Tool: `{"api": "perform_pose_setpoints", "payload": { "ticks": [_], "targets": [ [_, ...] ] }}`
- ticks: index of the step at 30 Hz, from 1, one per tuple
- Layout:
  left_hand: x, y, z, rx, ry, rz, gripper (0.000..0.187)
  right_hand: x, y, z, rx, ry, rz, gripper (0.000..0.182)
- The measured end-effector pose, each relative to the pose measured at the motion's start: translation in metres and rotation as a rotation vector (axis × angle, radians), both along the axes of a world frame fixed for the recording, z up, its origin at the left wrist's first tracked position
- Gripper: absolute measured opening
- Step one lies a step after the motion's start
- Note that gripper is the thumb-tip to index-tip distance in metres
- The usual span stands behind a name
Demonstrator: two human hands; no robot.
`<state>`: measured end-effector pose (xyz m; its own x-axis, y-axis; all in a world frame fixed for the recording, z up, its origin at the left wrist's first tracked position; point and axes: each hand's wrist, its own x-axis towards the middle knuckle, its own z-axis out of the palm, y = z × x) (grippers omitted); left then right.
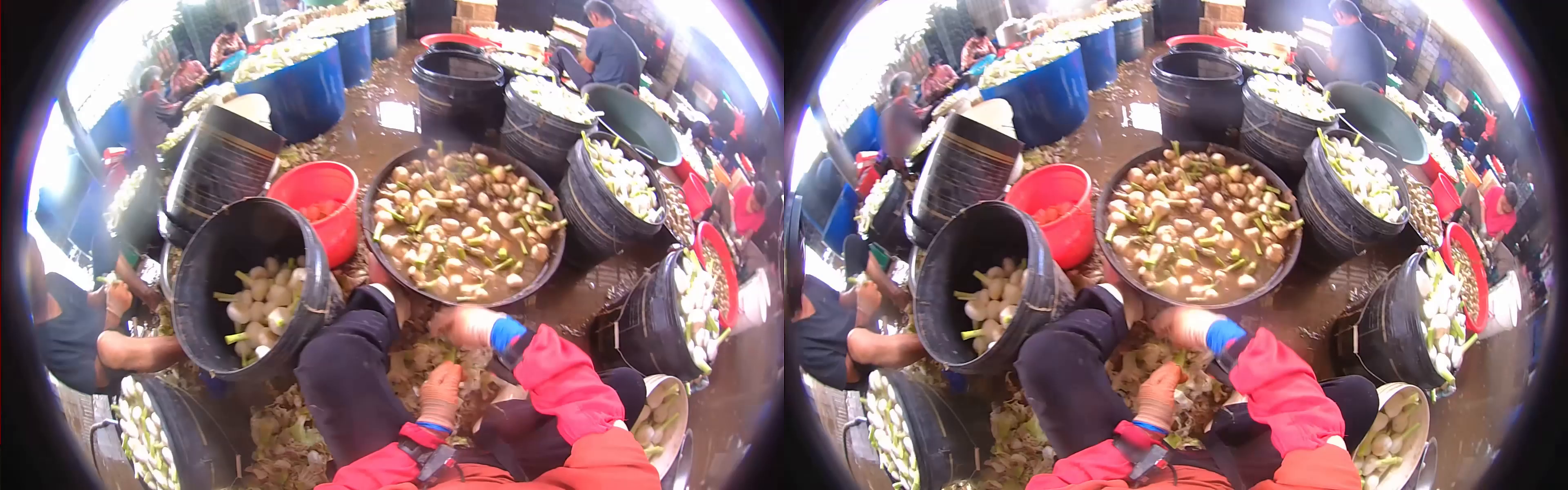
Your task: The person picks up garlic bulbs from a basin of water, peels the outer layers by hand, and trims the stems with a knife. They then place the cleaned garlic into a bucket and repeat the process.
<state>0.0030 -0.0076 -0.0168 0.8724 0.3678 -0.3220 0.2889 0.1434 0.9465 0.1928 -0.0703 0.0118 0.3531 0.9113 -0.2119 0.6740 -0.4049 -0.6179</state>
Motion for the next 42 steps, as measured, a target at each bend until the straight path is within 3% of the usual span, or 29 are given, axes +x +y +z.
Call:
{"api": "perform_pose_setpoints", "payload": {
  "ticks": [1,2,3,5,6,7,8,12,13,15,17,19,23,25,27,29,31,32,37,39,42],
  "targets": [
    [0.002,0.001,-0.005,0.089,-0.020,-0.052,0.021,-0.015,-0.014,-0.008,-0.520,-0.059,0.139,0.035],
    [0.006,-0.005,-0.018,0.098,-0.158,0.024,0.031,-0.021,-0.028,-0.013,-0.321,0.031,0.048,0.035],
    [0.004,-0.010,-0.029,0.086,-0.143,0.019,0.031,-0.010,-0.039,-0.015,-0.134,0.264,-0.189,0.034],
    [0.002,-0.009,-0.039,0.047,0.079,0.047,0.048,0.008,-0.039,-0.006,0.189,0.375,-0.770,0.027],
    [0.012,-0.004,0.003,-0.120,0.265,0.005,0.059,0.028,-0.037,-0.027,0.255,0.381,-0.801,0.026],
    [0.015,-0.005,0.001,-0.112,0.273,0.006,0.059,0.047,-0.034,-0.047,0.326,0.388,-0.834,0.024],
    [0.017,-0.008,-0.002,-0.131,0.252,-0.005,0.057,0.050,-0.022,-0.024,0.261,0.244,-0.762,0.028],
    [0.017,-0.017,-0.013,-0.303,0.234,-0.084,0.051,0.076,0.033,-0.053,0.044,-0.057,-0.387,0.043],
    [0.019,-0.017,-0.005,-0.336,0.260,-0.084,0.050,0.079,0.045,-0.063,0.079,-0.049,-0.367,0.043],
    [0.019,-0.018,-0.012,-0.366,0.271,-0.073,0.049,0.085,0.063,-0.070,-0.226,0.000,-0.430,0.044],
    [0.018,-0.020,-0.014,-0.436,0.301,-0.040,0.045,0.098,0.068,-0.086,-0.338,-0.001,-0.267,0.042],
    [0.020,-0.020,-0.009,-0.478,0.266,-0.036,0.043,0.096,0.056,-0.076,-0.276,0.008,-0.294,0.033],
    [0.019,-0.021,0.000,-0.404,0.248,-0.094,0.042,0.077,0.015,-0.037,-0.190,0.103,-0.414,0.032],
    [0.017,-0.024,-0.010,-0.420,0.089,0.015,0.038,0.050,-0.010,-0.024,0.153,0.234,-0.680,0.035],
    [0.022,-0.020,0.006,-0.424,0.011,0.074,0.047,-0.002,-0.026,0.005,0.527,0.649,-0.961,0.034],
    [0.025,-0.017,0.010,0.084,-0.242,0.170,0.061,-0.057,-0.036,0.027,0.776,0.936,-1.053,0.032],
    [0.019,-0.010,0.019,-0.095,-0.306,0.017,0.074,-0.096,-0.049,0.003,1.009,1.217,-1.066,0.029],
    [0.014,-0.004,0.025,0.184,-0.301,-0.077,0.072,-0.113,-0.052,0.002,1.041,1.186,-1.130,0.030],
    [-0.006,-0.003,0.016,0.144,-0.327,-0.161,0.065,-0.155,-0.070,0.016,0.918,0.775,-1.209,0.050],
    [-0.010,0.000,0.042,0.646,-0.464,-0.223,0.063,-0.161,-0.076,0.015,0.874,0.692,-1.186,0.055],
    [-0.015,-0.005,0.044,0.785,-0.427,-0.248,0.061,-0.156,-0.077,-0.008,1.016,0.689,-1.153,0.047]
  ]
}}
